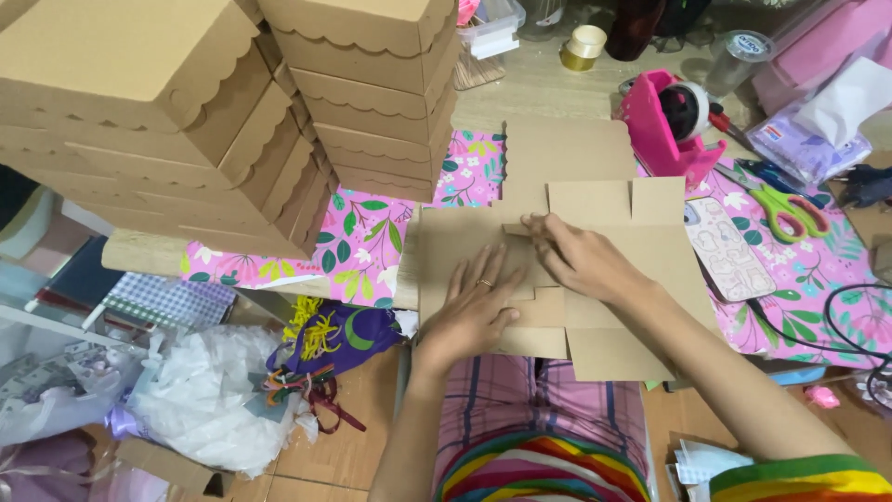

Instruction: The person assembles a flat-packed cardboard box by folding the side flaps and tucking the tabs into slots to form the box structure. The person then folds the top flaps to close the box.

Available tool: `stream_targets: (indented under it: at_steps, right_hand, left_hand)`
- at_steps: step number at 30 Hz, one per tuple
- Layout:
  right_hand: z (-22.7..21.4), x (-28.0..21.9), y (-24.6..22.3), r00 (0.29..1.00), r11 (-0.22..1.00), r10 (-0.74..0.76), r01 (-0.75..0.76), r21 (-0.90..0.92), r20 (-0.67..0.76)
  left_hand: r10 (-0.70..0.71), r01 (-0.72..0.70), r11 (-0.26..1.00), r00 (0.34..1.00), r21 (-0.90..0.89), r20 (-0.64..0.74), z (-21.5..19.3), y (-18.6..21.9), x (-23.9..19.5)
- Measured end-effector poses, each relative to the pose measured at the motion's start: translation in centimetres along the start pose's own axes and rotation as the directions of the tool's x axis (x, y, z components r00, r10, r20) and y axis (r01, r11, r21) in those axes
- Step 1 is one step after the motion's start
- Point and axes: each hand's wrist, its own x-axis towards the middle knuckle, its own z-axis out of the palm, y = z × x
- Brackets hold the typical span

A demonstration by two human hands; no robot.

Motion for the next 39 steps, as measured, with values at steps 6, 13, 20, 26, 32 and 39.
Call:
stream_targets:
  at_steps: [6, 13, 20, 26, 32, 39]
  right_hand:
    - [2.1, -0.6, 2.8, 0.986, 0.984, -0.145, 0.153, -0.092, 0.083]
    - [2.9, -2.2, 4.9, 0.982, 0.966, -0.098, 0.133, -0.221, 0.159]
    - [2.0, -6.1, 6.7, 0.983, 0.949, -0.153, 0.175, -0.261, 0.104]
    - [0.2, -8.0, 6.8, 0.996, 0.99, -0.056, 0.064, -0.129, 0.07]
    - [-2.0, -11.1, 2.4, 0.974, 0.969, -0.21, 0.194, -0.153, -0.091]
    - [-0.5, -13.5, 0.0, 0.901, 0.886, -0.425, 0.393, -0.247, -0.09]
  left_hand:
    - [-0.055, 0.1, 0.982, 0.962, 0.158, -0.267, -0.2, 2.5, -2.5]
    - [0.026, 0.06, 0.95, 0.962, 0.307, -0.27, 2.0, 1.2, -6.4]
    - [0.271, -0.041, 0.883, 0.858, 0.467, -0.437, 2.3, 1.9, -7.2]
    - [0.337, -0.148, 0.897, 0.838, 0.416, -0.429, 1.8, 2.4, -6.2]
    - [0.458, -0.263, 0.867, 0.754, 0.423, -0.471, 0.9, 5.0, -4.9]
    - [0.512, -0.313, 0.848, 0.693, 0.428, -0.508, 2.2, 5.5, -3.7]
